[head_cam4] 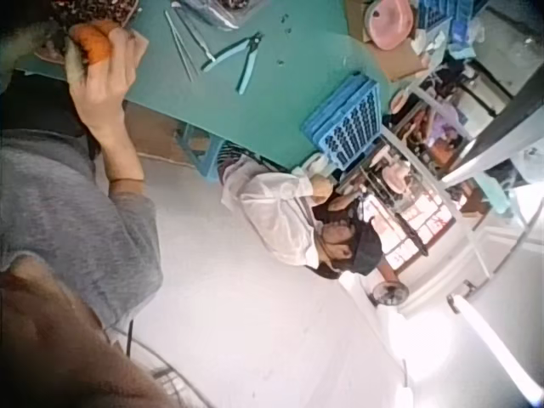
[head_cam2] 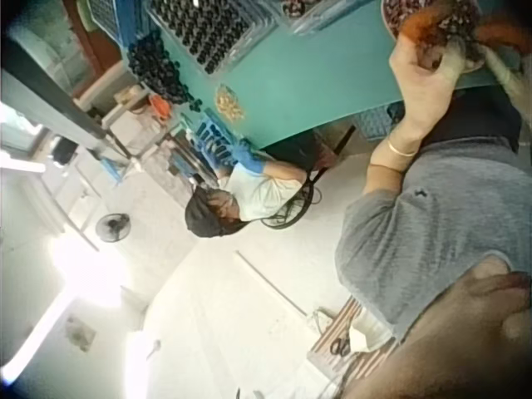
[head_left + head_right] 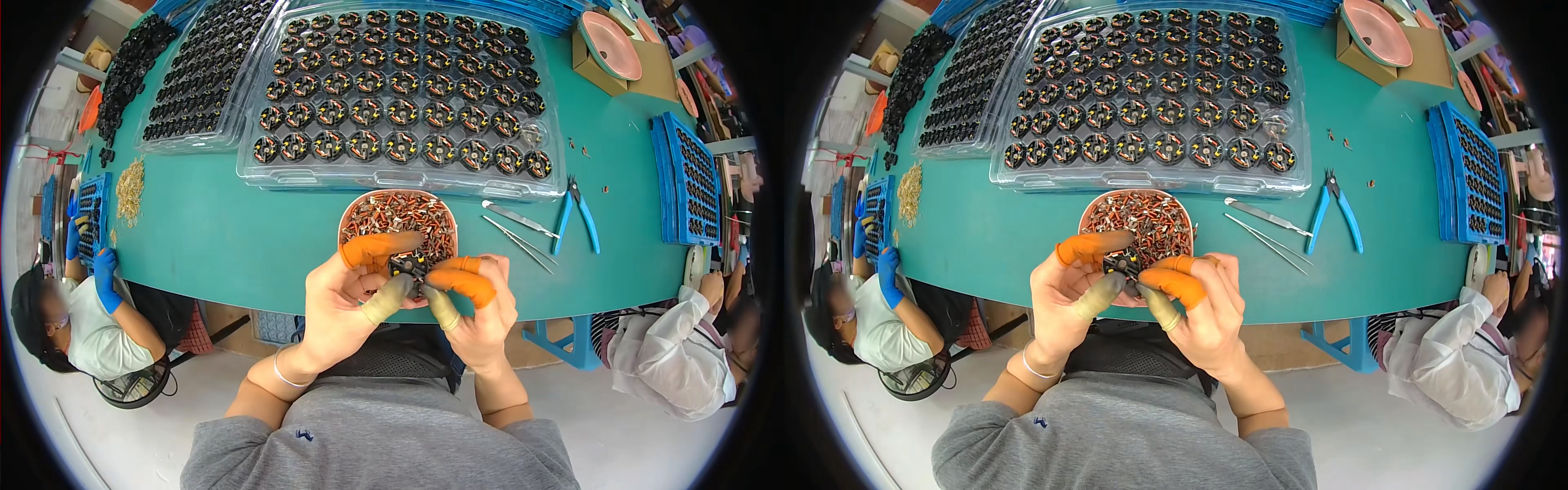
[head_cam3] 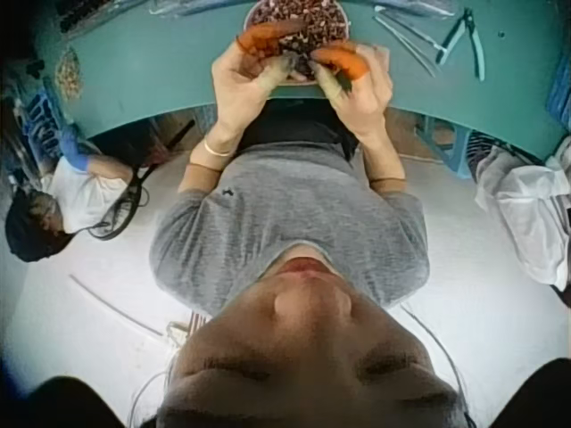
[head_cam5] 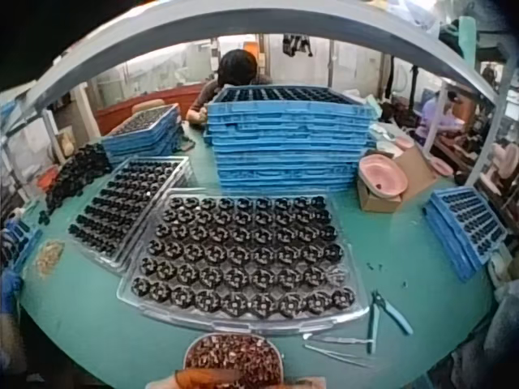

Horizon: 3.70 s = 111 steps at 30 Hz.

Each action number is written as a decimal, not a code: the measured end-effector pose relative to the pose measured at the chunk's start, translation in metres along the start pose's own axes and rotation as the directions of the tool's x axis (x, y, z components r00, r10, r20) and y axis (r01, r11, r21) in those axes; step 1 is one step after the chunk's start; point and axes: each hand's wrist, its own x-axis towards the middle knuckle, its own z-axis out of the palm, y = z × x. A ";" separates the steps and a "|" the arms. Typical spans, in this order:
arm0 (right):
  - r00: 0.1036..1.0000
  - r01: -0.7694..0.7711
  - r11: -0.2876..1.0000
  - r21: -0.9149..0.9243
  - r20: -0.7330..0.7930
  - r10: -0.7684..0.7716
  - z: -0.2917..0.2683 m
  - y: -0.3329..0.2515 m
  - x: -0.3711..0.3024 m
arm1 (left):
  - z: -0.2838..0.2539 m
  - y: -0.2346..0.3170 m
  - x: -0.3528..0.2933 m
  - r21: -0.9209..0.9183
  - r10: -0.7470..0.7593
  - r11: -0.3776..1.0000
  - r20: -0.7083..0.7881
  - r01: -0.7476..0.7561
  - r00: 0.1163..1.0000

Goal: Assembling small electronic components onto a circular base using manual tools at a production station.

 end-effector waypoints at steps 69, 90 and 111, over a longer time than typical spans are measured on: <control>0.842 -0.428 0.409 0.806 0.190 0.505 0.018 -0.001 -0.005 | 0.007 -0.012 -0.008 0.618 0.304 0.751 -0.010 -0.233 0.953; 0.920 -0.270 0.823 0.500 -0.118 0.374 0.019 -0.014 -0.011 | 0.017 -0.013 -0.008 0.393 0.346 0.877 -0.114 -0.277 0.931; 0.881 -0.360 0.561 0.745 0.074 0.467 0.011 -0.002 -0.002 | 0.018 -0.017 -0.005 0.333 0.345 0.899 -0.132 -0.286 0.929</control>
